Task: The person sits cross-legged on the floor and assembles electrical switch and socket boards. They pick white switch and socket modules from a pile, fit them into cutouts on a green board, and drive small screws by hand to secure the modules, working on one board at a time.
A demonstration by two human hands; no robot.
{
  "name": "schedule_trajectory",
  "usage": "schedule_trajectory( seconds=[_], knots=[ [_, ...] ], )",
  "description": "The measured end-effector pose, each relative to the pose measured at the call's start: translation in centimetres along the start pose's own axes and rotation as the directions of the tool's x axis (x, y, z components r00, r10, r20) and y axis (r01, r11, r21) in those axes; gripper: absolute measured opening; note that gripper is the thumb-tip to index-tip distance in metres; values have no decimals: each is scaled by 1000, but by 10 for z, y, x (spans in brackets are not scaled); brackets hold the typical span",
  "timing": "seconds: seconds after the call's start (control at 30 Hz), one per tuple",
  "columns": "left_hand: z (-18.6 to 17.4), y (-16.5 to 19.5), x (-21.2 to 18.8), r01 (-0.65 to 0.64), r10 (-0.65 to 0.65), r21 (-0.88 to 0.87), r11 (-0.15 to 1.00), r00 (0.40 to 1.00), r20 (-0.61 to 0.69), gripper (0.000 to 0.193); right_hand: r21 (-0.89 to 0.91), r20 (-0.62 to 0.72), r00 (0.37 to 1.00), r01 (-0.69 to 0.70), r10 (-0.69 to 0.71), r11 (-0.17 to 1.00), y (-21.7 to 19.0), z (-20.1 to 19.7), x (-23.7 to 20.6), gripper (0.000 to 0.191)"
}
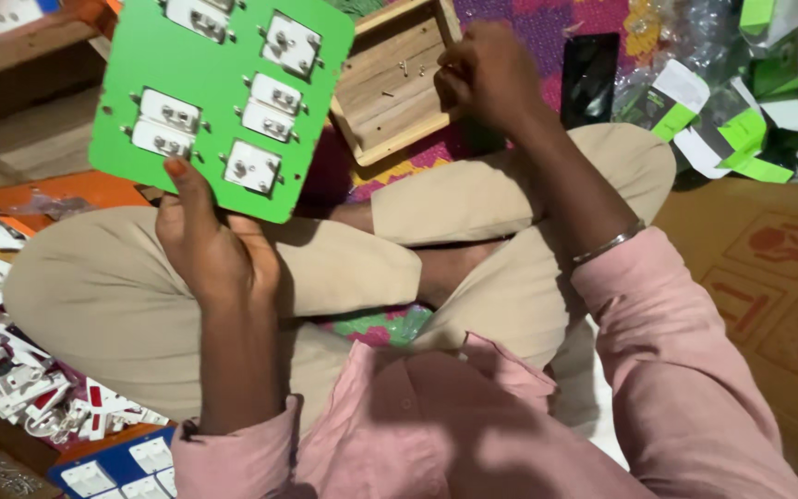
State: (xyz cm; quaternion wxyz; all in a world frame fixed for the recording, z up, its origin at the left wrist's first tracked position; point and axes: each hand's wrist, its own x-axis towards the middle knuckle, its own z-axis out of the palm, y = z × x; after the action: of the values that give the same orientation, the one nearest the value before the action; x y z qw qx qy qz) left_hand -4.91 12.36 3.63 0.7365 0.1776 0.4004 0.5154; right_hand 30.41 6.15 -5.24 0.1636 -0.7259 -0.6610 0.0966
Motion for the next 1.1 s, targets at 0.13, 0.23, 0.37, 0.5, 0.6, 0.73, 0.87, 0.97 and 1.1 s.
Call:
schedule_trajectory(
  seconds=[0.13,0.23,0.37,0.5,0.6,0.73,0.87,0.97,1.1],
  knots=[
    [1,-4,1,52,-52,-21,998,998,-26,39,-125,169,981,-74,95,989,-3,13,-3,9],
    [2,-9,-1,106,-106,-33,994,994,-6,36,-106,142,987,-61,76,992,-6,16,-1,12],
    [1,-13,-11,166,-165,-79,983,986,19,34,-38,14,1000,24,-23,999,-13,7,5,16],
    [3,-17,-27,194,-185,-134,972,980,79,36,427,-175,963,-113,205,897,-47,-28,-3,7],
    [8,-18,-38,191,-171,-184,964,978,121,39,748,-239,914,-41,327,663,-104,-61,-26,11],
    [11,-20,-56,197,-173,-219,956,977,123,43,630,-248,968,145,21,763,-191,-85,-48,14],
    [7,-26,-74,123,-90,-274,954,987,131,39,488,-259,963,195,-73,851,-244,-87,-43,18],
    [2,-31,-79,75,-36,-316,946,991,129,36,520,-252,966,184,-55,834,-261,-85,-39,20],
    [-1,-35,-79,33,13,-329,944,990,138,33,570,-271,962,139,26,810,-272,-79,-40,21]
  ],
)
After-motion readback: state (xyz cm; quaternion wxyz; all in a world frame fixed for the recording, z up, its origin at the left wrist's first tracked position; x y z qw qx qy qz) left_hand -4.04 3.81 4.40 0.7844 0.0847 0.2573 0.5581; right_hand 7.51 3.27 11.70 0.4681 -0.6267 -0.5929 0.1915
